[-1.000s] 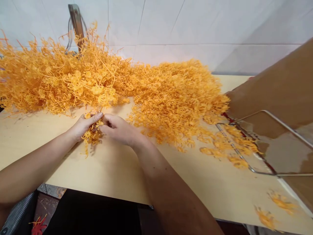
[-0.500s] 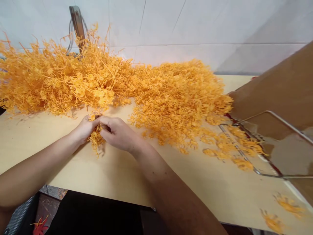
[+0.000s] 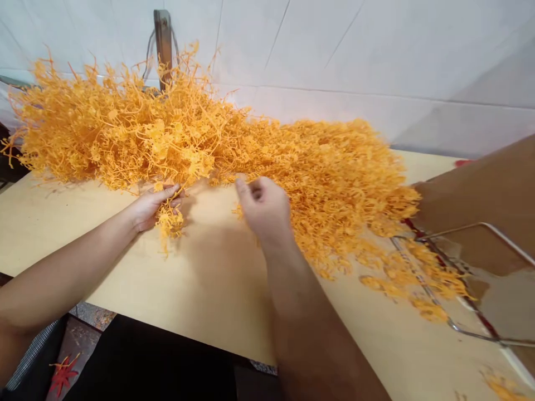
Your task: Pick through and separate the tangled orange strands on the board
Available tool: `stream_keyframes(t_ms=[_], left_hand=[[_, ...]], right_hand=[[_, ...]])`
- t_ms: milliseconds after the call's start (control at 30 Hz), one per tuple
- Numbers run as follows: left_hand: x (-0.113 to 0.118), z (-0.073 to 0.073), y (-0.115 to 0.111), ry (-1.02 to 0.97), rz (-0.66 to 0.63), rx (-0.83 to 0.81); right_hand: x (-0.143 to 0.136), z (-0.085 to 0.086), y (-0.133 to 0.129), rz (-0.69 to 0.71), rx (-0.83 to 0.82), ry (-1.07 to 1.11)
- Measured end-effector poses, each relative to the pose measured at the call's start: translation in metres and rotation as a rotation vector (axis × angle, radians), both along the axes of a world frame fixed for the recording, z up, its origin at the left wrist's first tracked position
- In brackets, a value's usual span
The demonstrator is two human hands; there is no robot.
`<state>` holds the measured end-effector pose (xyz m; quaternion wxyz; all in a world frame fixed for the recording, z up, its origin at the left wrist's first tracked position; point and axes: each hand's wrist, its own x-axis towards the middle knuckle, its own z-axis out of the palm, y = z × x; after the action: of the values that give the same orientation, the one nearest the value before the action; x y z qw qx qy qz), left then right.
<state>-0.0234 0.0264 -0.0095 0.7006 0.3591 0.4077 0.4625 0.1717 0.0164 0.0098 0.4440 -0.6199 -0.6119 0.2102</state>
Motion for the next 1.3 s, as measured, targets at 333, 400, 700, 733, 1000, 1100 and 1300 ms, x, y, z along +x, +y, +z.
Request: stream_keyframes(t_ms=[333,400,700,733,1000,1100,1300], left_hand=[[0.003,-0.004,0.003,0.044,0.087,0.061],[0.005,-0.004,0.004,0.05,0.114,0.08],[0.009,-0.007,0.002,0.044,0.155,0.188],[0.008,-0.007,0.002,0.025,0.132,0.185],[0.009,0.003,-0.005,0.146,-0.089,0.134],[0.012,0.001,-0.006,0.133,-0.004,0.125],[0.018,-0.002,-0.004,0.074,0.166,0.098]], right_hand=[[0.0,-0.002,-0.001,0.076,0.086,-0.07],[-0.019,-0.005,-0.01,0.342,-0.009,-0.085],[-0.049,-0.017,-0.024,0.602,-0.105,0.012],[-0.048,-0.017,-0.023,0.572,-0.114,0.024],[-0.045,-0.016,-0.022,0.528,-0.103,-0.027],[-0.044,-0.016,-0.021,0.563,-0.094,-0.011],[-0.039,-0.016,-0.016,0.533,-0.072,0.056]])
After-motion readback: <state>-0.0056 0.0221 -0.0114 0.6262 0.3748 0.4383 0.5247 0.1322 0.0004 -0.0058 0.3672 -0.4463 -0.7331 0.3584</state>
